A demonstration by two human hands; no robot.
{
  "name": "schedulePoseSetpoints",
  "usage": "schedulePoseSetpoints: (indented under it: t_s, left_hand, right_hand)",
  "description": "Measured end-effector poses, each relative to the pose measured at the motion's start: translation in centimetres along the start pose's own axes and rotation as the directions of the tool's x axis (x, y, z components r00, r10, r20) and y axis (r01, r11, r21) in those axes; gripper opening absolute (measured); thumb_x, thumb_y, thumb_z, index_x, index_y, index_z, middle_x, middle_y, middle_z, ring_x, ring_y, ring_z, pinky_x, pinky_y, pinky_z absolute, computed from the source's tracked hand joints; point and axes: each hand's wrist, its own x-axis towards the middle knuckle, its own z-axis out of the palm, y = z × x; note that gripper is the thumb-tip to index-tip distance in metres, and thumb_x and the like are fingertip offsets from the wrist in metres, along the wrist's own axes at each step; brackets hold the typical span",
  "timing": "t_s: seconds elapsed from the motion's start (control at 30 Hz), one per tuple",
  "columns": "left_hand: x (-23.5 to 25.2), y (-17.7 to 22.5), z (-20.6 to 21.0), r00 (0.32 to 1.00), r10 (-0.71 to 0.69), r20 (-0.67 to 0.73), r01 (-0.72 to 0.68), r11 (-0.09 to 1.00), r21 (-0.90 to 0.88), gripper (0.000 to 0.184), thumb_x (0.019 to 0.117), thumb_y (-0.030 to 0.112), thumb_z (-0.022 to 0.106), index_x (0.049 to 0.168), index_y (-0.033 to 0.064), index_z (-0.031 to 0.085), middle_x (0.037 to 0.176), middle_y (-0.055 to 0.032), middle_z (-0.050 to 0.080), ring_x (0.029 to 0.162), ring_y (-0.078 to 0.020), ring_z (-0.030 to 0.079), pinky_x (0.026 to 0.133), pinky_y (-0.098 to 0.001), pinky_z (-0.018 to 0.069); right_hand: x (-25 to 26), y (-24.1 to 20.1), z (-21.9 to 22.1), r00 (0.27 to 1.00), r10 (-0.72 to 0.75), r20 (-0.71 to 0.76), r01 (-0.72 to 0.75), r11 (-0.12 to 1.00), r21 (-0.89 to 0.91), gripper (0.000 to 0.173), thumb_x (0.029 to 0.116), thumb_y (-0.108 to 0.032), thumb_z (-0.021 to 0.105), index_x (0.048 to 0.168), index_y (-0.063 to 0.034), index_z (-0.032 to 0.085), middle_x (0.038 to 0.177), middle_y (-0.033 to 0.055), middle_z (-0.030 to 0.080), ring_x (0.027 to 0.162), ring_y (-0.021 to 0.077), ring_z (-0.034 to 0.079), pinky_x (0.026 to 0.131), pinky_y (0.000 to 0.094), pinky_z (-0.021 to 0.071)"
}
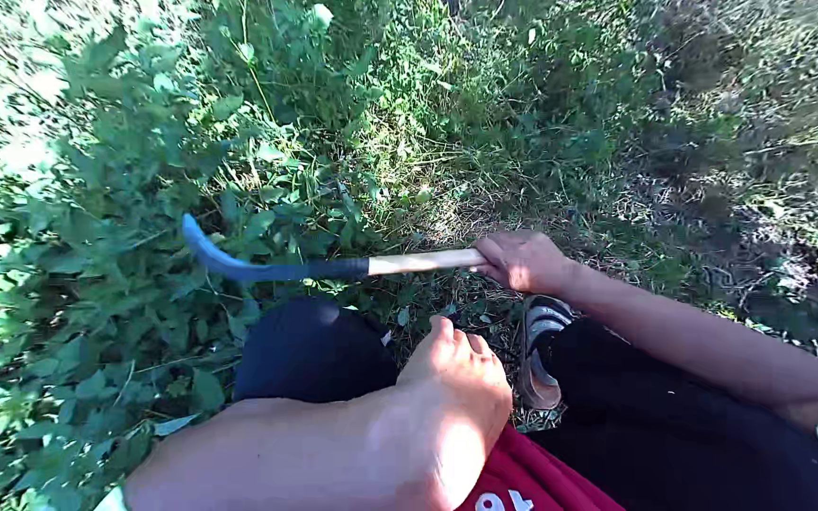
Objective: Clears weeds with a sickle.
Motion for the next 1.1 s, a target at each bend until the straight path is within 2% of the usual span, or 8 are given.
schedulePoseSetpoints:
  t_s: [0.1, 0.2, 0.37, 0.6, 0.7, 0.77, 0.93, 1.1]
  left_hand:
    - [-0.4, 0.0, 0.4, 1.0, -0.022, -0.012, 0.022, 1.0, -0.006, 0.048, 0.1115, 0.025, 0.042, 0.145, -0.0082, 0.045, 0.137, -0.0277, 0.057, 0.125, -0.0421, 0.059, 0.108, -0.056, 0.0412]
    - [-0.9, -0.1, 0.7, 0.999, -0.022, 0.031, 0.022, 1.0, -0.018, 0.047, 0.1117, 0.026, 0.041, 0.144, -0.0074, 0.047, 0.136, -0.0266, 0.057, 0.125, -0.0414, 0.059, 0.108, -0.0565, 0.0407]
    - [-0.8, -0.2, 0.5, 0.998, 0.013, 0.065, -0.014, 1.0, 0.008, 0.043, 0.1119, 0.022, 0.038, 0.141, -0.0077, 0.047, 0.132, -0.0264, 0.058, 0.121, -0.0415, 0.06, 0.105, -0.0556, 0.0426]
    - [-0.4, 0.1, 0.5, 0.996, 0.045, -0.082, -0.039, 0.997, 0.072, 0.046, 0.1115, 0.024, 0.04, 0.143, -0.0094, 0.048, 0.131, -0.0277, 0.061, 0.117, -0.0411, 0.064, 0.104, -0.0551, 0.0441]
    - [0.0, 0.1, 0.5, 0.996, 0.042, -0.083, -0.038, 0.998, 0.058, 0.045, 0.111, 0.023, 0.041, 0.14, -0.0094, 0.049, 0.129, -0.0278, 0.062, 0.116, -0.0411, 0.064, 0.103, -0.0552, 0.0447]
    - [0.0, 0.0, 0.4, 0.998, 0.02, -0.054, -0.019, 1.0, 0.02, 0.046, 0.1115, 0.024, 0.041, 0.143, -0.009, 0.048, 0.133, -0.0281, 0.06, 0.121, -0.0421, 0.062, 0.107, -0.0567, 0.0421]
    - [-0.8, -0.1, 0.8, 0.998, -0.034, -0.046, 0.034, 0.999, -0.012, 0.047, 0.1113, 0.026, 0.042, 0.142, -0.0088, 0.048, 0.131, -0.0278, 0.06, 0.119, -0.0423, 0.062, 0.106, -0.0565, 0.0427]
    - [-0.6, 0.0, 0.7, 0.999, 0.021, 0.05, -0.02, 1.0, -0.023, 0.045, 0.1114, 0.024, 0.042, 0.144, -0.0073, 0.046, 0.133, -0.0266, 0.059, 0.121, -0.0414, 0.061, 0.106, -0.0561, 0.0415]
  right_hand:
    - [-1.2, 5.5, 0.7, 0.688, 0.614, 0.386, -0.601, 0.781, -0.17, 0.052, 0.1101, -0.041, 0.045, 0.133, 0.0046, 0.055, 0.107, 0.0344, 0.068, 0.101, 0.0566, 0.067, 0.081, 0.0728, 0.0511]
    - [-2.9, 8.6, 0.8, 0.484, 0.801, 0.352, -0.762, 0.584, -0.28, 0.058, 0.1097, -0.043, 0.044, 0.136, 0.0078, 0.052, 0.115, 0.0386, 0.065, 0.11, 0.0588, 0.063, 0.087, 0.0745, 0.0477]
    - [-1.1, 3.5, -0.9, 0.462, 0.797, 0.389, -0.821, 0.551, -0.153, 0.059, 0.1099, -0.045, 0.043, 0.121, 0.0102, 0.061, 0.112, 0.0365, 0.066, 0.109, 0.0553, 0.065, 0.086, 0.0721, 0.0494]
    - [0.2, -3.8, -4.1, 0.942, 0.33, 0.056, -0.334, 0.922, 0.197, 0.046, 0.106, -0.042, 0.053, 0.112, 0.0022, 0.065, 0.073, 0.0175, 0.065, 0.065, 0.0398, 0.067, 0.057, 0.06, 0.0527]
    - [0.6, -4.4, -2.1, 0.989, -0.001, -0.148, 0.022, 0.99, 0.142, 0.039, 0.1008, -0.04, 0.057, 0.099, -0.0013, 0.066, 0.072, 0.0105, 0.063, 0.058, 0.0297, 0.066, 0.048, 0.0492, 0.0528]
    - [0.2, -2.2, -1.1, 1.0, 0.006, -0.009, -0.005, 0.994, 0.105, 0.037, 0.1014, -0.037, 0.06, 0.102, -0.0005, 0.067, 0.081, 0.0169, 0.067, 0.069, 0.0374, 0.07, 0.056, 0.0551, 0.0561]
    - [-1.8, 6.1, 1.1, 0.506, 0.74, 0.443, -0.727, 0.642, -0.242, 0.054, 0.1102, -0.042, 0.042, 0.134, 0.0044, 0.054, 0.114, 0.036, 0.066, 0.109, 0.057, 0.064, 0.085, 0.0733, 0.049]
    - [-1.1, 2.1, -0.5, 0.494, 0.762, 0.419, -0.798, 0.589, -0.13, 0.057, 0.1095, -0.045, 0.045, 0.127, 0.0071, 0.058, 0.11, 0.0356, 0.067, 0.107, 0.056, 0.065, 0.085, 0.0728, 0.0494]
